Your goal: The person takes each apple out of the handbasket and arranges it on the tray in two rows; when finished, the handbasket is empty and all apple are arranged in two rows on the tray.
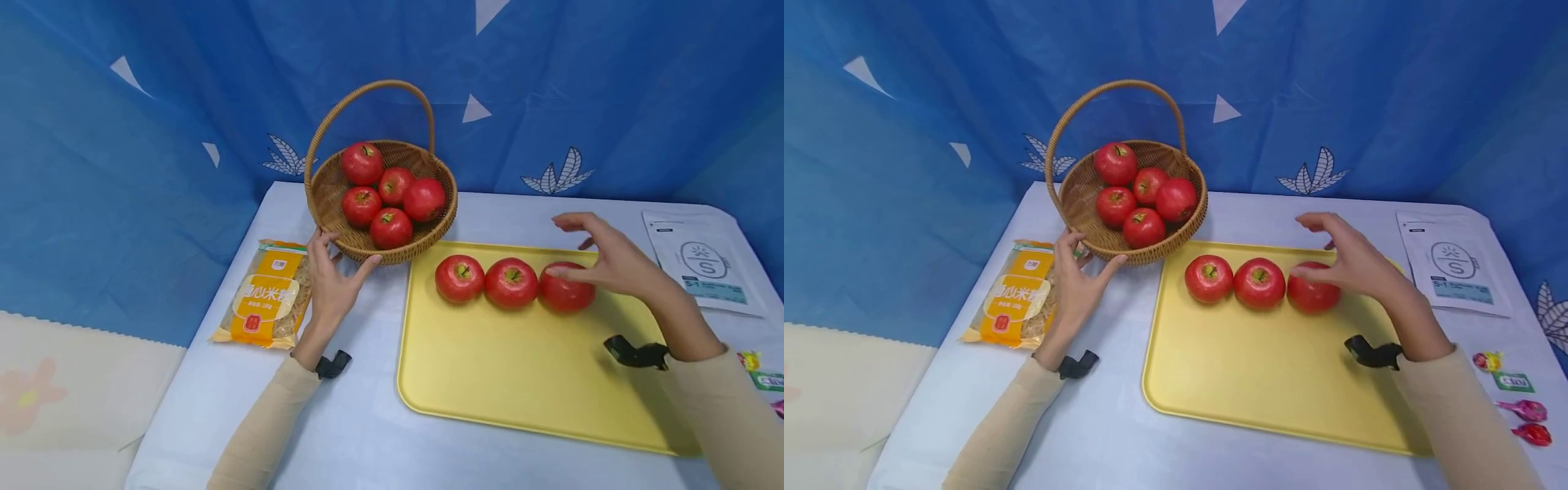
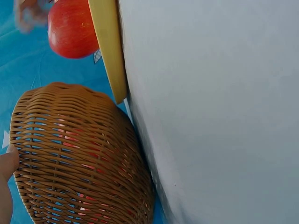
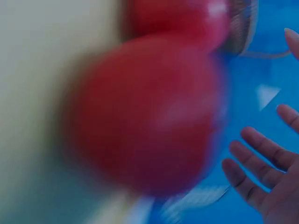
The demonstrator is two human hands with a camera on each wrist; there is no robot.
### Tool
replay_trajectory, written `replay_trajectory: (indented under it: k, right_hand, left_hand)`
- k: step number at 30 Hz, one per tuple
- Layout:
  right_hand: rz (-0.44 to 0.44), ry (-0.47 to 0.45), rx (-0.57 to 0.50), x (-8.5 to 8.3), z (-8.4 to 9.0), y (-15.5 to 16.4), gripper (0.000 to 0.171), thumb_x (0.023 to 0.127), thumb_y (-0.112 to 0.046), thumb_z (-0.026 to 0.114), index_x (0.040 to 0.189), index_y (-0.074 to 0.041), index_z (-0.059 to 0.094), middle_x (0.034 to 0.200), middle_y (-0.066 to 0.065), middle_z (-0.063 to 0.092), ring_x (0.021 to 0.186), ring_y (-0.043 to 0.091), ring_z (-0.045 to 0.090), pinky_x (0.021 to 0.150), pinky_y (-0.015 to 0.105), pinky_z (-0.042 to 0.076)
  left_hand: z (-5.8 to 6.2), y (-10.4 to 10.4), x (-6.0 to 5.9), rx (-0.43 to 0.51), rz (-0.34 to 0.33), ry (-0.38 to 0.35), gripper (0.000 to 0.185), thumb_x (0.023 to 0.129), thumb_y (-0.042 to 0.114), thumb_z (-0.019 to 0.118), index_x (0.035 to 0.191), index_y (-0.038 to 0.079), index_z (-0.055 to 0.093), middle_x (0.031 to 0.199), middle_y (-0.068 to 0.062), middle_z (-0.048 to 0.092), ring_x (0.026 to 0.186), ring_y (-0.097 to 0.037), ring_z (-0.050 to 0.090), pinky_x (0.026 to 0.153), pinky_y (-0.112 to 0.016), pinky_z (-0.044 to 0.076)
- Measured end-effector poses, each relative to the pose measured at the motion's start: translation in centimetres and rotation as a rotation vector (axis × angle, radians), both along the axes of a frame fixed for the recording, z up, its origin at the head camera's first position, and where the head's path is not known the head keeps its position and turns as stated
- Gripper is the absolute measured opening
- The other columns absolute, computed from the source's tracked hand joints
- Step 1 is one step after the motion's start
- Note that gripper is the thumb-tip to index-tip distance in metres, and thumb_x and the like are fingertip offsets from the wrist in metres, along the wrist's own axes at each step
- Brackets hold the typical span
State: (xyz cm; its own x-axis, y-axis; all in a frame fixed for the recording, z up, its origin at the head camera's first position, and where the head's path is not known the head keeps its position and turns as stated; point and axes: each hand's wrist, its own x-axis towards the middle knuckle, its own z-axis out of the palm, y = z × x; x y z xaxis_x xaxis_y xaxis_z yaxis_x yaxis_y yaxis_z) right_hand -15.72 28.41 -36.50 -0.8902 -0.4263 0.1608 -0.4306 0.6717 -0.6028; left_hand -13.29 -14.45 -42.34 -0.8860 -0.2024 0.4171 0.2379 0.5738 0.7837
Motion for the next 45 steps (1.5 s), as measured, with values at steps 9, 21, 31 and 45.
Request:
replay_trajectory:
  k: [9, 21, 31, 45]
  right_hand:
    - [0.294, 0.101, -0.030, -7.3, 4.5, -10.4, 0.074, 0.072, -0.020, 0.088, 0.137, -0.014, 0.053, 0.131, 0.008, 0.054, 0.121, 0.023, 0.051, 0.086, 0.037, 0.055]
    - [0.373, -0.083, 0.074, -16.0, 5.0, -21.8, 0.078, 0.080, -0.038, 0.081, 0.144, -0.015, 0.042, 0.142, 0.012, 0.043, 0.132, 0.028, 0.042, 0.109, 0.047, 0.040]
    - [0.362, -0.179, 0.350, -19.1, 8.0, -25.0, 0.091, 0.082, -0.043, 0.077, 0.154, -0.023, 0.024, 0.152, 0.016, 0.028, 0.142, 0.032, 0.031, 0.115, 0.052, 0.033]
    - [0.338, -0.195, 0.276, -20.1, 4.3, -27.9, 0.088, 0.085, -0.043, 0.074, 0.155, -0.022, 0.023, 0.150, 0.013, 0.029, 0.138, 0.028, 0.035, 0.114, 0.047, 0.036]
  left_hand:
    - [-0.4, -0.2, 0.1, 0.008, 0.007, -0.016, 0.078, 0.078, 0.046, 0.081, 0.129, 0.002, 0.041, 0.154, -0.021, 0.025, 0.146, -0.032, 0.026, 0.101, -0.044, 0.052]
    - [-0.5, -0.2, -0.3, 0.010, -0.003, -0.011, 0.078, 0.079, 0.046, 0.080, 0.128, 0.001, 0.040, 0.154, -0.022, 0.024, 0.145, -0.034, 0.029, 0.099, -0.043, 0.053]
    - [-0.4, 0.3, -0.4, 0.001, -0.004, -0.009, 0.077, 0.078, 0.047, 0.080, 0.128, 0.004, 0.041, 0.154, -0.020, 0.026, 0.145, -0.032, 0.028, 0.099, -0.043, 0.053]
    - [-0.5, 0.2, 0.1, -0.030, 0.005, -0.017, 0.075, 0.077, 0.048, 0.081, 0.125, 0.006, 0.042, 0.152, -0.020, 0.028, 0.146, -0.031, 0.027, 0.099, -0.040, 0.053]
